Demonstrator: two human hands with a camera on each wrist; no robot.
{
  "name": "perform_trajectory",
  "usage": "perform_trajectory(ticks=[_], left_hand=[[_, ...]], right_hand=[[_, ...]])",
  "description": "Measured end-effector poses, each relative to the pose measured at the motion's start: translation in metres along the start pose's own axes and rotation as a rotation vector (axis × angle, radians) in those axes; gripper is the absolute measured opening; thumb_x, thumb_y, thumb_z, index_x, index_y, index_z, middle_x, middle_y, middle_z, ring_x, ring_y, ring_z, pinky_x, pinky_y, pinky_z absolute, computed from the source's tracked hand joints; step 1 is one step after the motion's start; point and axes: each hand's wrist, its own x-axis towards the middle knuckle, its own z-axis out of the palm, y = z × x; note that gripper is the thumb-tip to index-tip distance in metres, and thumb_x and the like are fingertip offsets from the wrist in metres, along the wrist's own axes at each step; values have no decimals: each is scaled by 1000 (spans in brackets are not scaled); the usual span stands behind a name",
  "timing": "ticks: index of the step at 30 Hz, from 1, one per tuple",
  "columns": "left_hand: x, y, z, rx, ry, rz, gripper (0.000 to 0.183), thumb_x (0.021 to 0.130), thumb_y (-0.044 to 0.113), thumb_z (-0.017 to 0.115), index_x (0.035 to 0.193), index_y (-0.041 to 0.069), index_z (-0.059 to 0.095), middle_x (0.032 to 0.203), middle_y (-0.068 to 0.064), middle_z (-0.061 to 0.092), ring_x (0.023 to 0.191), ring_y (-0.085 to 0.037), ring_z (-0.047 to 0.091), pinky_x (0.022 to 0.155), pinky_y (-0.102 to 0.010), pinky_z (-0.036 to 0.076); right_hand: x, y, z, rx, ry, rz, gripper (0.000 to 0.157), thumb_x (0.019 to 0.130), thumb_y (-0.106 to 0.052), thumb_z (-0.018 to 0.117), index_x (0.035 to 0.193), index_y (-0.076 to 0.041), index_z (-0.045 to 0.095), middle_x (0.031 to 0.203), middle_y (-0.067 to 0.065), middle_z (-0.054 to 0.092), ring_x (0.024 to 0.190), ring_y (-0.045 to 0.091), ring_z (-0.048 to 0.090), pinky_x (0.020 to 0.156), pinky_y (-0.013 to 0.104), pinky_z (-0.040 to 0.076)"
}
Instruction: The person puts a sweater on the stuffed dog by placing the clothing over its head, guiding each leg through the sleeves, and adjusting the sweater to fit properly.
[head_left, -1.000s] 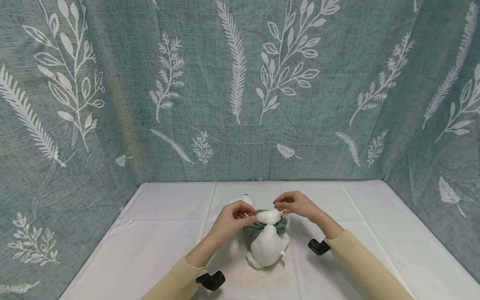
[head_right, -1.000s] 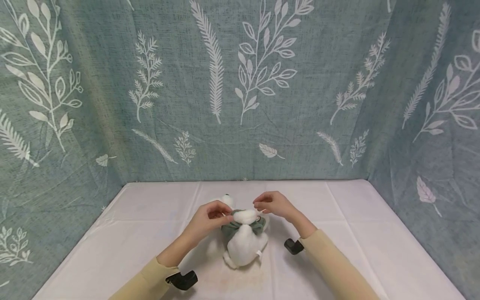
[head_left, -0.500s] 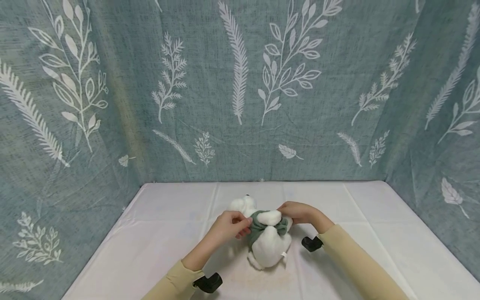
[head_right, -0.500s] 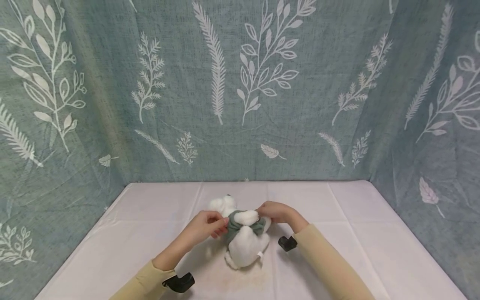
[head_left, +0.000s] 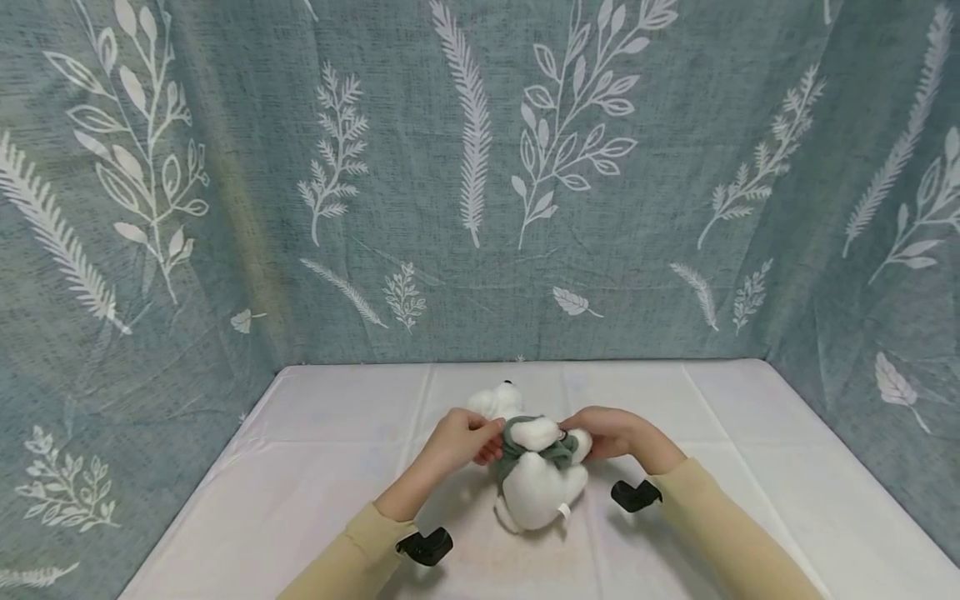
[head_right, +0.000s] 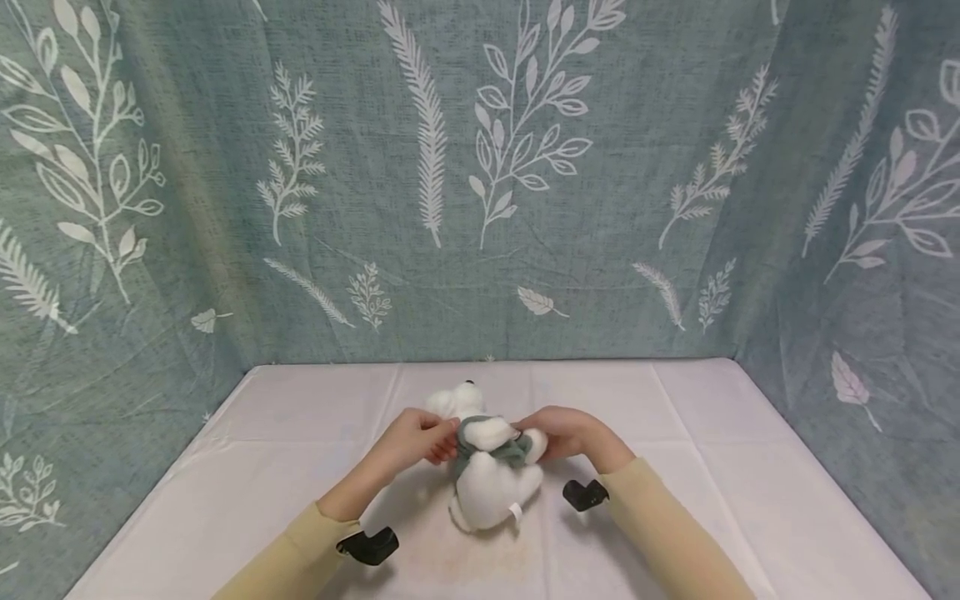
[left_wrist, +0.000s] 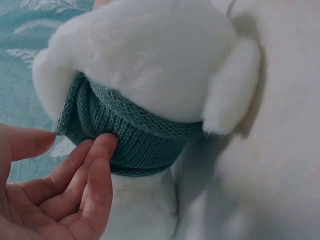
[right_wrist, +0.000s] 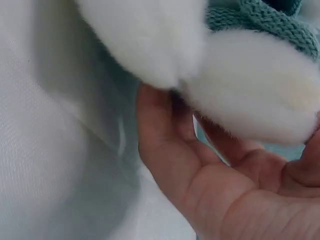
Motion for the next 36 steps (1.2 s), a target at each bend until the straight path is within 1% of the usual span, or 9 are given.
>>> perform_trajectory(ticks=[4,8,12,19,22,25,28,30,36], left_hand=[[5,3,0,38,21,-18,39,95,35,57,82,1,71,71,-8,69,68,-26,68,64,-37,57],[10,4,-2,57,35,-41,42,95,37,56,80,1,71,70,-8,69,72,-31,69,65,-39,57],[14,4,-3,84,44,-52,45,94,42,56,78,2,71,68,-7,69,73,-32,69,64,-39,57],[16,9,-5,145,43,-82,51,89,53,58,82,4,72,69,-4,69,70,-28,69,65,-38,56],[17,12,-7,152,44,-95,52,87,56,59,84,6,72,69,-4,69,68,-26,68,67,-39,56],[17,15,-8,144,52,-101,53,85,57,60,85,6,72,69,-5,69,67,-25,68,68,-40,56],[16,17,-8,138,61,-105,52,84,57,61,87,6,72,70,-6,68,68,-26,68,70,-41,55],[16,18,-8,142,68,-103,51,84,57,62,88,6,71,70,-6,68,69,-26,69,72,-41,55],[17,19,-7,144,102,-88,44,84,52,65,84,8,71,70,-4,65,63,-17,66,68,-33,53]], right_hand=[[-5,-2,-2,8,28,-22,40,98,-16,45,128,10,50,116,15,57,103,21,61,92,38,50],[-11,-6,0,19,60,-44,38,97,-13,46,126,11,51,107,12,59,95,18,62,86,35,53],[-15,-10,5,45,83,-60,38,96,-11,46,126,13,50,105,11,57,92,17,61,83,33,53],[-20,-16,17,65,191,-85,37,91,-10,53,120,14,53,101,11,55,86,16,59,77,30,54],[-23,-19,21,48,217,-113,41,91,-11,54,124,14,53,103,11,58,84,14,59,75,29,54],[-26,-21,24,24,234,-148,45,92,-12,53,129,15,49,115,19,59,83,12,60,73,26,53],[-28,-23,27,10,267,-172,47,92,-12,54,130,14,48,131,27,51,82,10,62,72,24,53],[-29,-24,29,11,297,-180,47,90,-10,56,130,13,48,136,28,46,79,9,62,70,23,53],[-33,-26,33,8,369,-198,48,87,-9,61,130,10,50,129,24,54,72,6,60,66,22,52]])
